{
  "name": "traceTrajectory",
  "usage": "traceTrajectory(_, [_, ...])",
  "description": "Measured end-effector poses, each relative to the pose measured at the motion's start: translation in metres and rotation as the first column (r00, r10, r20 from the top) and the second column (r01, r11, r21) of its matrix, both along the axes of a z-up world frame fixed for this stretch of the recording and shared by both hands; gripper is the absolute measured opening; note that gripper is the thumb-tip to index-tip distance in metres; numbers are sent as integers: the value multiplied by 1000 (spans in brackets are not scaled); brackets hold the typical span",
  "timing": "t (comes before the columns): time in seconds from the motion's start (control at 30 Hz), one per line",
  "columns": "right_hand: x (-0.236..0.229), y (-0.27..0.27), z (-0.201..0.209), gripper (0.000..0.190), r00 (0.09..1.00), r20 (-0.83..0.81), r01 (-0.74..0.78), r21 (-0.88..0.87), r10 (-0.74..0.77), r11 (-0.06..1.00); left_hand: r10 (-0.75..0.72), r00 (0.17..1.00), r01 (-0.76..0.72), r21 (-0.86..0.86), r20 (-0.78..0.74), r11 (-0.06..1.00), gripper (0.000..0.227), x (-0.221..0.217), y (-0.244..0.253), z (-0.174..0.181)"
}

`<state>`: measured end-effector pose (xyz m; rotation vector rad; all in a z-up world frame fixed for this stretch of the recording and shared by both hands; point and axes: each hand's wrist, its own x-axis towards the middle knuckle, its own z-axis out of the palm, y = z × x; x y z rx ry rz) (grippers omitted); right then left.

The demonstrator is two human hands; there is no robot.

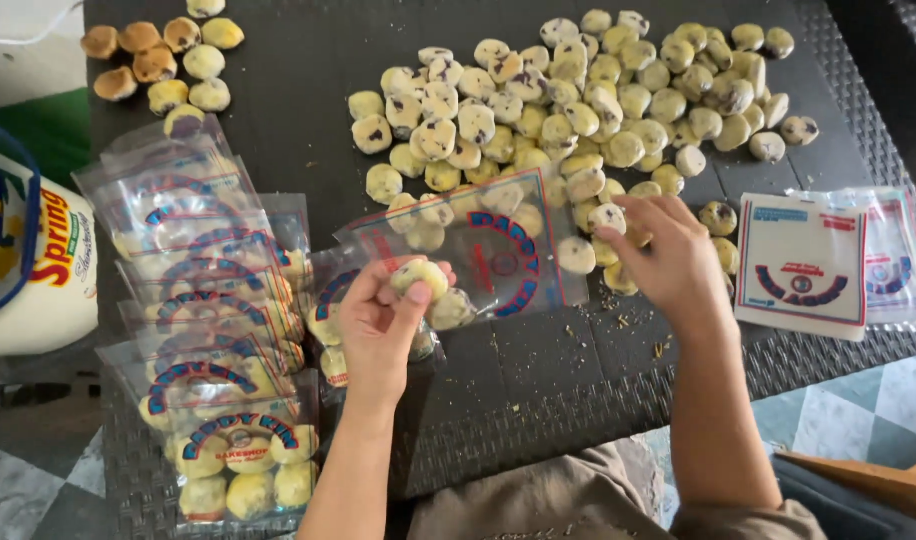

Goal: Manually sorting and packing small round baked goods into individual plastic bags from a large pile on a table.

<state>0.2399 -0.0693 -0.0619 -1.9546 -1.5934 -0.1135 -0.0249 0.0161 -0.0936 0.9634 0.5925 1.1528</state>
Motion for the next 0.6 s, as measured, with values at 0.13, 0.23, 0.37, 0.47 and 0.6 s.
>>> traceTrajectory(0.13, [16,7,-43,38,995,77,-61,-13,62,998,1,1000,-1,-2,-15,1000,30,0,-5,3])
traceTrajectory(0.23, [6,5,-27,28,998,-56,-1,42,3,999,7,1000,-7,-6,-3,1000,28,5,-4,6])
traceTrajectory(0.37, [-23,-16,-6,35,651,-752,31,163,104,986,-29,998,28,-22,-48,999,27,8,-10,9])
traceTrajectory(0.47, [-35,-22,-5,41,426,-877,65,275,222,959,-15,997,17,26,-72,1000,28,14,-9,11])
traceTrajectory(0.6, [-45,-39,-15,42,470,-851,-104,211,235,972,-53,989,59,37,-142,998,28,13,-17,-2])
